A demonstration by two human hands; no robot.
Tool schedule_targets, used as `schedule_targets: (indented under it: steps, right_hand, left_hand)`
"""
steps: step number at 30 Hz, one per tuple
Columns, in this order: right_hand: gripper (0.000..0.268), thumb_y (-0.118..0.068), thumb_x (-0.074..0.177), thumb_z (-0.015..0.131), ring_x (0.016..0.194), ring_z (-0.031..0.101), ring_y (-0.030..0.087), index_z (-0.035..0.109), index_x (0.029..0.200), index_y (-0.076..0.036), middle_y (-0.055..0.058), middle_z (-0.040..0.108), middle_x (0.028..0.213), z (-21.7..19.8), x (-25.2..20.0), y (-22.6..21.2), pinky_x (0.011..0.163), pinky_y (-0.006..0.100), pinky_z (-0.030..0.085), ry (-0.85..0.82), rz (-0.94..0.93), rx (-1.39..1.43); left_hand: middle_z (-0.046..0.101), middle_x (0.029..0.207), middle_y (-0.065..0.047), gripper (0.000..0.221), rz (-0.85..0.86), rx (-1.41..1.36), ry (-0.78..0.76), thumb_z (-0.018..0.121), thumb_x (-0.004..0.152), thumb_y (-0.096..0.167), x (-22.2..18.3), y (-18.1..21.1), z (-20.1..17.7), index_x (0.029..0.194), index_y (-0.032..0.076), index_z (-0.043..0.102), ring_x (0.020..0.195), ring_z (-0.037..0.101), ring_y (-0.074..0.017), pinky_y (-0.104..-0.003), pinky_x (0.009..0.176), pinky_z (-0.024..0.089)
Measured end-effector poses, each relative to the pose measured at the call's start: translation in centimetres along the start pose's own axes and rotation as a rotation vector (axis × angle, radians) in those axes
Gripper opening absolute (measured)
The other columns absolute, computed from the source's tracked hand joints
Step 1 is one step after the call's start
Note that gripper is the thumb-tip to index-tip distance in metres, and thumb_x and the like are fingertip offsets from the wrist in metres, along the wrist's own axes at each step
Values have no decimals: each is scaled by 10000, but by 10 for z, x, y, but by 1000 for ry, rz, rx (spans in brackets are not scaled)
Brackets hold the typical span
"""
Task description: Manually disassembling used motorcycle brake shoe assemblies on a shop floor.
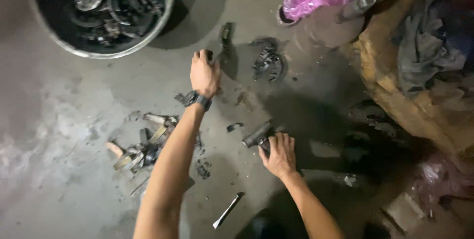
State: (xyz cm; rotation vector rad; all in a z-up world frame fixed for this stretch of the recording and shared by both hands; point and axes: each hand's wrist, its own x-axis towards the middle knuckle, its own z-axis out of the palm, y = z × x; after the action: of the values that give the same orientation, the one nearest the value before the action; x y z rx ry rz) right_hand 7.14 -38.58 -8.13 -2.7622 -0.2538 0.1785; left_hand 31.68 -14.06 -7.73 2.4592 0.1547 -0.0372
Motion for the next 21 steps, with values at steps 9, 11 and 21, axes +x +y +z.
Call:
schedule_targets:
  steps: [9,11,21]
  right_hand:
    - [418,-393,883,685,1027,530,389,584,1030,-15,229,562,1076,1,3,6,882,575,423,-27,-40,3]
    - [415,-397,872,685,1033,534,394,585,1015,-20,222,567,1079,-3,8,3,887,576,423,-18,-39,-4]
    - [464,-414,885,698,989,555,401,586,1038,10,243,582,1027,26,-5,16,845,579,443,-18,-47,-54]
  left_hand:
    - [604,1150,-257,471,-146,129,156,797,783,247,63,39,36,1103,4,552,1057,615,-441,-500,776,555]
    - [633,1167,-248,389,-133,146,131,777,831,202,68,9,57,1132,34,597,1065,643,-422,-481,853,563]
    - [670,1246,-128,359,-160,-1659,-532,714,1061,64,-53,44,-54,1394,-21,609,1149,632,-246,-398,1009,511]
